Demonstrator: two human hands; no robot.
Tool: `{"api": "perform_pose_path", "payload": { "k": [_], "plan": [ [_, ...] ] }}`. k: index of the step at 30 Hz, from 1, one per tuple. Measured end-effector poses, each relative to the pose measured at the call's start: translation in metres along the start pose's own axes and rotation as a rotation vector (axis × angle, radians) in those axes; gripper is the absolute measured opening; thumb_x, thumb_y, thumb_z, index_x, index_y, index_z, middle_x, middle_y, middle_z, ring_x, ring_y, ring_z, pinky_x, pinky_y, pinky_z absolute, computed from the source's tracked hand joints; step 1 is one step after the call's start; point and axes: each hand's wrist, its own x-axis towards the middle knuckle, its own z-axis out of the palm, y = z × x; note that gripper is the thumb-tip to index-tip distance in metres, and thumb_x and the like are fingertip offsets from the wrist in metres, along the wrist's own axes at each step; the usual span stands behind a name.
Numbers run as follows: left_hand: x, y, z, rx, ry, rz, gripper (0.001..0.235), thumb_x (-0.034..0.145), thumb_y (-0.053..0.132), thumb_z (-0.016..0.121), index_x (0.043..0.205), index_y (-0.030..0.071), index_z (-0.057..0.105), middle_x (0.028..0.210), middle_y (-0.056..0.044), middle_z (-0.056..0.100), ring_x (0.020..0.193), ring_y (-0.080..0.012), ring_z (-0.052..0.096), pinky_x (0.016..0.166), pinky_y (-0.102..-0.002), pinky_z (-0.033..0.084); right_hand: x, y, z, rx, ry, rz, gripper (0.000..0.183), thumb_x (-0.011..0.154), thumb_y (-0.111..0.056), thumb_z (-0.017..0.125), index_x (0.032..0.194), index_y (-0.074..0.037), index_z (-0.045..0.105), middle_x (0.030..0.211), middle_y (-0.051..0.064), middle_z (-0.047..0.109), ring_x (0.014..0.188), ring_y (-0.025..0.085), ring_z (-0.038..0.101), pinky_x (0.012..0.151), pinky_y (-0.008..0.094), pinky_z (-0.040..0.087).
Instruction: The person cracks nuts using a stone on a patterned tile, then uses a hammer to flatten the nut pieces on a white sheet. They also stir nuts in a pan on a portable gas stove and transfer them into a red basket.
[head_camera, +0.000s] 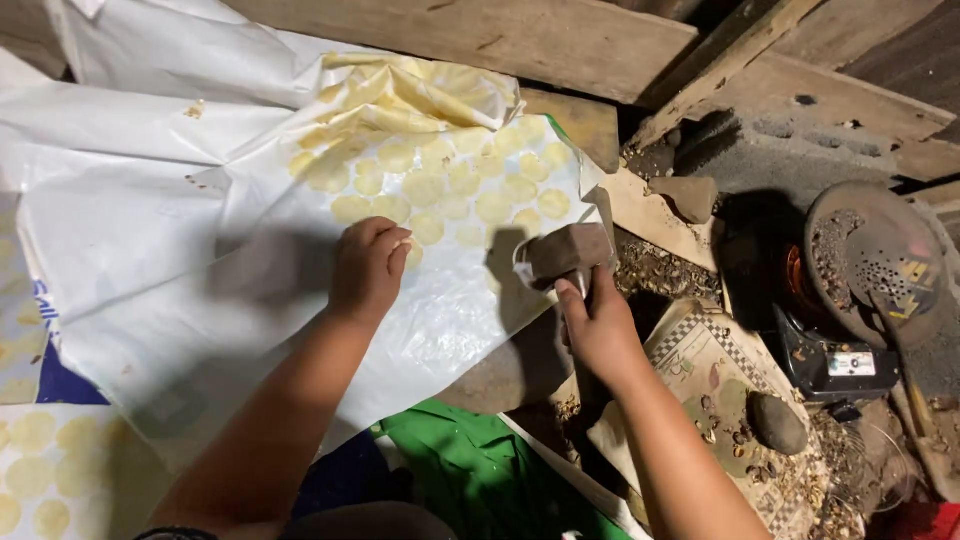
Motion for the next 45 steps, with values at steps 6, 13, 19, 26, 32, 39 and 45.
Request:
{"api": "perform_pose_path", "payload": {
  "k": [6, 13, 19, 26, 32, 39, 45],
  "plan": [
    [0.004, 0.025, -0.005, 0.086, 0.068, 0.184, 0.009, 0.085, 0.016, 0.079, 0.089, 0.018, 0.071, 0.088, -0.003, 0.065, 0.08, -0.027, 0.069, 0.075, -0.041, 0.054, 0.007, 0.09, 0.097, -0.203, 0.035, -0.087, 0.043, 0.107, -0.041, 0.051, 0.118, 0.0, 0.051, 0.087, 0.031, 0.069, 0.091, 0.048, 0.073, 0.074, 0.054, 0.062],
    [-0.039, 0.099, 0.019, -0.018, -0.185, -0.023, 0.022, 0.079, 0.025, 0.08, 0.099, 0.024, 0.071, 0.105, 0.002, 0.064, 0.104, -0.0237, 0.061, 0.096, -0.044, 0.042, -0.042, -0.003, 0.007, -0.136, 0.14, -0.148, 0.039, 0.095, -0.039, 0.067, 0.11, -0.003, 0.061, 0.089, 0.031, 0.073, 0.095, 0.052, 0.069, 0.076, 0.064, 0.054],
    [-0.027, 0.09, 0.012, -0.009, -0.128, -0.004, 0.017, 0.081, 0.03, 0.078, 0.096, 0.023, 0.075, 0.098, 0.0, 0.065, 0.098, -0.0254, 0.062, 0.09, -0.043, 0.043, -0.04, 0.015, 0.052, 0.162, 0.575, -0.674, 0.014, 0.091, -0.01, 0.055, 0.085, -0.007, 0.068, 0.06, 0.01, 0.067, 0.061, 0.028, 0.072, 0.068, 0.033, 0.056],
    [-0.001, 0.016, -0.029, 0.145, 0.135, 0.158, 0.029, 0.081, 0.015, 0.083, 0.109, 0.011, 0.075, 0.101, -0.009, 0.065, 0.095, -0.0323, 0.066, 0.083, -0.044, 0.053, 0.012, 0.046, 0.092, -0.273, -0.088, -0.186, 0.057, 0.101, -0.044, 0.055, 0.128, 0.006, 0.053, 0.078, 0.027, 0.071, 0.072, 0.043, 0.072, 0.054, 0.048, 0.055],
    [-0.005, 0.017, -0.035, 0.234, 0.071, 0.127, 0.019, 0.092, 0.013, 0.074, 0.111, 0.017, 0.074, 0.096, -0.002, 0.065, 0.095, -0.0238, 0.067, 0.082, -0.039, 0.053, -0.023, 0.021, 0.075, -0.232, 0.069, -0.189, 0.047, 0.097, -0.047, 0.063, 0.102, -0.001, 0.055, 0.081, 0.034, 0.069, 0.087, 0.056, 0.068, 0.071, 0.064, 0.053],
    [-0.033, 0.072, -0.019, -0.118, -0.109, 0.031, 0.023, 0.098, 0.009, 0.062, 0.121, 0.013, 0.064, 0.095, -0.006, 0.062, 0.089, -0.0291, 0.067, 0.077, -0.039, 0.056, 0.0, 0.024, 0.072, -0.129, -0.024, -0.111, 0.046, 0.097, -0.043, 0.062, 0.112, 0.001, 0.058, 0.092, 0.036, 0.071, 0.099, 0.057, 0.067, 0.08, 0.066, 0.052],
    [-0.041, 0.105, 0.015, -0.062, -0.154, 0.017, 0.021, 0.097, 0.023, 0.067, 0.113, 0.01, 0.063, 0.083, -0.01, 0.068, 0.089, -0.03, 0.068, 0.084, -0.043, 0.049, -0.064, -0.015, 0.004, 0.084, 0.331, -0.337, 0.041, 0.098, -0.026, 0.062, 0.063, -0.007, 0.067, 0.05, 0.016, 0.06, 0.046, 0.028, 0.056, 0.049, 0.038, 0.045]
  ]
}}
